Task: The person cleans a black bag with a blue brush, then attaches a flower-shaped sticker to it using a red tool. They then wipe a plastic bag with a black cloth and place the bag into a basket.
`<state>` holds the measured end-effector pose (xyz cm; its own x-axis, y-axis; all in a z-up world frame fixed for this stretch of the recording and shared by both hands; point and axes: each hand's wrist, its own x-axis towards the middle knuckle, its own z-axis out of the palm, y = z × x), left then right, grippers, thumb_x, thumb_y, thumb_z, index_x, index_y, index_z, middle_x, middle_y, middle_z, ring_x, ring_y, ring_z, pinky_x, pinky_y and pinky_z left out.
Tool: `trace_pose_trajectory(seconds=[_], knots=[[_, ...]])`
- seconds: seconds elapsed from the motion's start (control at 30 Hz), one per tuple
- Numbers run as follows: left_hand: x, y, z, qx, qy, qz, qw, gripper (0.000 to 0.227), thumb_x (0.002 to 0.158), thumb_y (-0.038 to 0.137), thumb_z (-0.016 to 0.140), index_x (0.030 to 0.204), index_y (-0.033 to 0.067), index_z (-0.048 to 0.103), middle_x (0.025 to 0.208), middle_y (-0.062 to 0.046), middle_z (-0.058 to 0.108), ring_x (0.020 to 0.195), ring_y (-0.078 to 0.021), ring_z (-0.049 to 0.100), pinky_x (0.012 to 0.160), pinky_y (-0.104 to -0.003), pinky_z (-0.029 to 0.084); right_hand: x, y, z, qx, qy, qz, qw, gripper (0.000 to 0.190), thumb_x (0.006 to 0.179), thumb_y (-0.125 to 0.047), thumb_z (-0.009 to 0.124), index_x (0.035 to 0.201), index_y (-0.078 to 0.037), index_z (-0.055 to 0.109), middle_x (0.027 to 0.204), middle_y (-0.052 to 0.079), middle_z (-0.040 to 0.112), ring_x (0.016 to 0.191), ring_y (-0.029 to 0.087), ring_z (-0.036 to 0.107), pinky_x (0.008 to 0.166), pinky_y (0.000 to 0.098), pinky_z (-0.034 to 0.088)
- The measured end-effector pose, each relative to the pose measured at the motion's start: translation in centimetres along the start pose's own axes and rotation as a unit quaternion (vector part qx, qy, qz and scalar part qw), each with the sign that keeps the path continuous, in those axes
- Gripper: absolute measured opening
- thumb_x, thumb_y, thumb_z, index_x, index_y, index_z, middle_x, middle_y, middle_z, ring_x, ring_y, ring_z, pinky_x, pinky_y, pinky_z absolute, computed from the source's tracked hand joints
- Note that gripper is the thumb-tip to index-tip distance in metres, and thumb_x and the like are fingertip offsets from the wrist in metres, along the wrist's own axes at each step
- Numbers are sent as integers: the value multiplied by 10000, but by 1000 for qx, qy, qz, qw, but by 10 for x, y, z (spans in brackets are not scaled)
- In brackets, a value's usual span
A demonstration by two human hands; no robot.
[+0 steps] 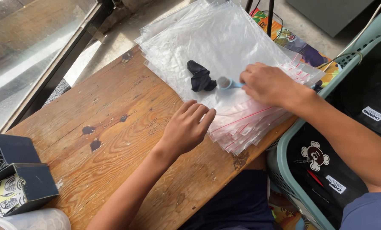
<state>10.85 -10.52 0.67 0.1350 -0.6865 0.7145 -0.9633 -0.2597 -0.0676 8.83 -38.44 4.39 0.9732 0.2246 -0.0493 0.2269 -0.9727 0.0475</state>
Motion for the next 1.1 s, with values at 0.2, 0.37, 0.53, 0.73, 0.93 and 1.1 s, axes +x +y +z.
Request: trace_pose_trajectory(seconds=[0.2, 0.37, 0.53, 0.73, 0.93, 1.1], knots=[[-10, -4, -70, 61, -10, 26, 998, 129, 959, 10, 567, 974, 28, 694, 763, -72, 532, 768, -252, 658, 894, -422, 578, -10, 42, 6, -43, 48, 72, 995, 268, 984, -291, 531, 1020, -73, 683, 903, 131, 663, 879, 327, 716, 744, 463, 609], [-59, 9, -129, 86, -40, -25, 995, 132, 954, -20, 544, 964, -1, 674, 799, -97, 578, 802, -253, 660, 896, -436, 565, 4, 40, 28, -63, 7, 124, 990, 241, 892, -205, 555, 909, -7, 690, 868, 211, 682, 839, 426, 718, 732, 508, 584], [-114, 26, -172, 131, -76, -88, 984, 134, 974, -4, 519, 940, 10, 647, 806, -82, 593, 776, -231, 641, 884, -434, 563, 17, -29, 15, -329, 91, 128, 931, 153, 869, -249, 612, 990, -190, 685, 896, 8, 634, 880, 244, 558, 698, 337, 440], [-165, 30, -186, 167, -17, -93, 981, 111, 851, 125, 590, 803, 53, 660, 665, -59, 526, 668, -215, 649, 851, -436, 596, 27, -188, -34, 126, -50, -146, 980, 649, 963, -496, 534, 1371, 8, 538, 1300, 333, 557, 1210, 547, 548, 985, 582, 490], [-173, 42, -179, 41, -34, -104, 993, 114, 751, 150, 607, 661, 85, 584, 607, -61, 507, 601, -234, 625, 790, -403, 579, 80, -228, -14, 12, -88, -221, 971, 753, 940, -661, 447, 1439, -99, 393, 1469, 255, 372, 1397, 515, 365, 1093, 602, 399], [-177, 43, -175, -247, -27, -245, 937, 300, 835, 411, 587, 746, 127, 624, 658, -65, 607, 649, -293, 636, 817, -471, 526, 120, -243, 1, -33, -29, -225, 973, 457, 891, -503, 608, 1197, -165, 582, 1287, 123, 553, 1220, 367, 565, 923, 460, 530]])
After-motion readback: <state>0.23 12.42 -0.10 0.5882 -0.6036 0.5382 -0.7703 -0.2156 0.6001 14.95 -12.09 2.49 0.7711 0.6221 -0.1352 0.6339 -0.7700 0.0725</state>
